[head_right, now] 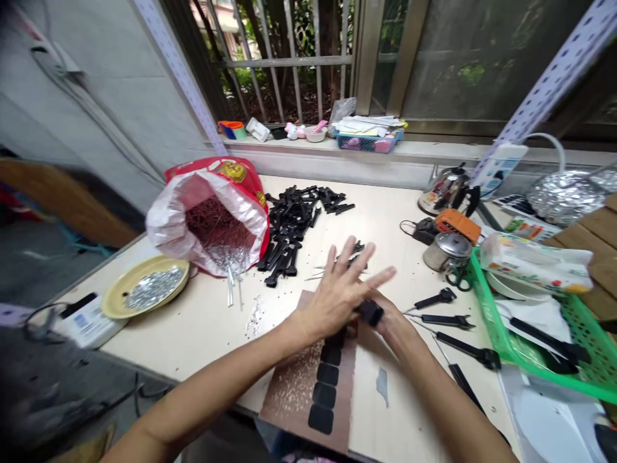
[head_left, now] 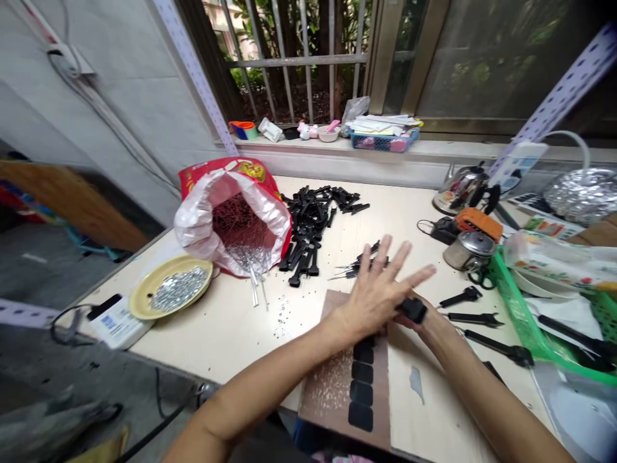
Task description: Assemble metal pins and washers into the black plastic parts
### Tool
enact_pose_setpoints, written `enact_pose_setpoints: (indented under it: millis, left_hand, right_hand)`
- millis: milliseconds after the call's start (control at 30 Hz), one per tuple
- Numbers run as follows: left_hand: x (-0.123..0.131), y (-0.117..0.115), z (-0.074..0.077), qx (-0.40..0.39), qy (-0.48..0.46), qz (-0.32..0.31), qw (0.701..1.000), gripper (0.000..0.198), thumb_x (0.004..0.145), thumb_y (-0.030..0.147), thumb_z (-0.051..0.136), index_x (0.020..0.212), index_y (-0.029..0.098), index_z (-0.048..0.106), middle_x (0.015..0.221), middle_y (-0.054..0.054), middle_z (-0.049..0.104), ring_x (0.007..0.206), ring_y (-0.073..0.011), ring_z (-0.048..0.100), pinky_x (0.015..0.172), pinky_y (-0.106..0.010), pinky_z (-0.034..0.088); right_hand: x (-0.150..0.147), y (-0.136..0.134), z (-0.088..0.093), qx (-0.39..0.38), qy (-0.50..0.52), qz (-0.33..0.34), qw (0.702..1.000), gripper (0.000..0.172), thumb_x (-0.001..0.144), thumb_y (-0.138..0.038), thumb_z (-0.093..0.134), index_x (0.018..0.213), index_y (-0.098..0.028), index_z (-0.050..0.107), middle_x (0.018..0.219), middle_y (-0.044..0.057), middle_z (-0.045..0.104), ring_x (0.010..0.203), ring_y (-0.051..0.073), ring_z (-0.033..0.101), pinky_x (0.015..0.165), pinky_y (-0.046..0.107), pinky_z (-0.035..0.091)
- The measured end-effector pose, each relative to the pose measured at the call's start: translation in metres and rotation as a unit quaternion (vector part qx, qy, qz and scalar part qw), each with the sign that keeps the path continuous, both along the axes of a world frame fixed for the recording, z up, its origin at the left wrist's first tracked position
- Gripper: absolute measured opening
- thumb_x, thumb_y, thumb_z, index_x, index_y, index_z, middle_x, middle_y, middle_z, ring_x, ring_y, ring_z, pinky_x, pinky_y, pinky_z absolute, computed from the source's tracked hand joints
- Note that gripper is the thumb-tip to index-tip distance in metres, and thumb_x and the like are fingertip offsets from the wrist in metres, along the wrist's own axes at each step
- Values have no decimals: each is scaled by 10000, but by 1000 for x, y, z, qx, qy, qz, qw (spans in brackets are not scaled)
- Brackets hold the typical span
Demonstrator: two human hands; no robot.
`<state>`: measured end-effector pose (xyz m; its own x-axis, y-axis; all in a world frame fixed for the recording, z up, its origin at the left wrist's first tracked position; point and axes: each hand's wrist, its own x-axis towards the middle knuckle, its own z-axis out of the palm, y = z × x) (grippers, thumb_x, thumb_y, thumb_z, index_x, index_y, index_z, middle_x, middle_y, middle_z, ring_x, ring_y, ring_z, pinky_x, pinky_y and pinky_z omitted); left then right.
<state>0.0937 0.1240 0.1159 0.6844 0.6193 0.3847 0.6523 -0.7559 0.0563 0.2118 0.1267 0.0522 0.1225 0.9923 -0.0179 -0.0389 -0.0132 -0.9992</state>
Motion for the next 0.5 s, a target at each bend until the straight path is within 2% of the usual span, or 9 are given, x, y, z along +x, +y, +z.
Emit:
enact_pose_setpoints:
  millis: [67, 133, 233, 300, 367, 433, 500]
  left_hand:
    - [1, -29, 1, -2, -4, -10, 1000, 677, 840, 268, 541, 1435, 338, 227, 1534, -69, 176, 1403, -347, -26, 1078, -610, 123]
    - [-5, -54, -1, -8, -9, 4, 1000, 641, 853, 239, 512, 1429, 337, 249, 1528, -56, 196, 1406, -338, -2, 1083, -593, 152]
    - [-33, -77, -9, -22, -10, 54, 998, 695, 815, 127, 526, 1432, 292, 253, 1534, -59, 180, 1405, -340, 48, 1085, -574, 187]
    - [-66, -79, -20, -23, -22, 101, 994, 654, 790, 84, 541, 1390, 259, 350, 1507, -76, 257, 1393, -345, 119, 1070, -587, 211]
    - [-106, -71, -35, -20, -50, 205, 977, 468, 806, 59, 517, 1257, 186, 522, 1377, -128, 450, 1320, -326, 296, 1031, -546, 299]
    - [-146, -58, -52, -41, -69, 301, 950, 271, 838, 97, 501, 1060, 140, 653, 1106, -153, 616, 1108, -301, 479, 894, -466, 420]
    - [-178, -45, -66, -67, -60, 336, 937, 224, 859, 156, 502, 977, 156, 692, 945, -126, 645, 939, -268, 510, 770, -400, 444]
  right_hand:
    - [-13, -16, 1, -33, 1, 18, 999, 411, 748, -448, 669, 1117, -276, 611, 1164, 102, 566, 1047, 274, 558, 778, 501, 515]
    - [-17, -27, 6, -81, 19, 65, 994, 439, 758, -450, 660, 1156, -281, 587, 1207, 95, 542, 1105, 275, 526, 833, 521, 496]
    - [-12, -32, 17, -120, 90, 113, 982, 396, 745, -474, 661, 1055, -230, 622, 1026, 84, 621, 948, 245, 603, 764, 443, 540]
    - [-6, -29, 24, -108, 136, 99, 980, 414, 728, -461, 683, 1051, -215, 604, 831, 31, 630, 732, 171, 615, 647, 335, 549]
    - [-3, -28, 28, -76, 144, 79, 984, 482, 721, -425, 704, 1130, -224, 545, 728, -20, 604, 579, 104, 550, 542, 240, 498]
    - [-6, -29, 30, -34, 93, 78, 992, 486, 743, -409, 690, 1155, -221, 513, 726, -23, 613, 541, 81, 504, 502, 200, 445]
    - [-14, -35, 30, -1, 17, 95, 995, 406, 782, -416, 647, 1103, -193, 536, 760, 7, 635, 566, 87, 499, 520, 206, 429]
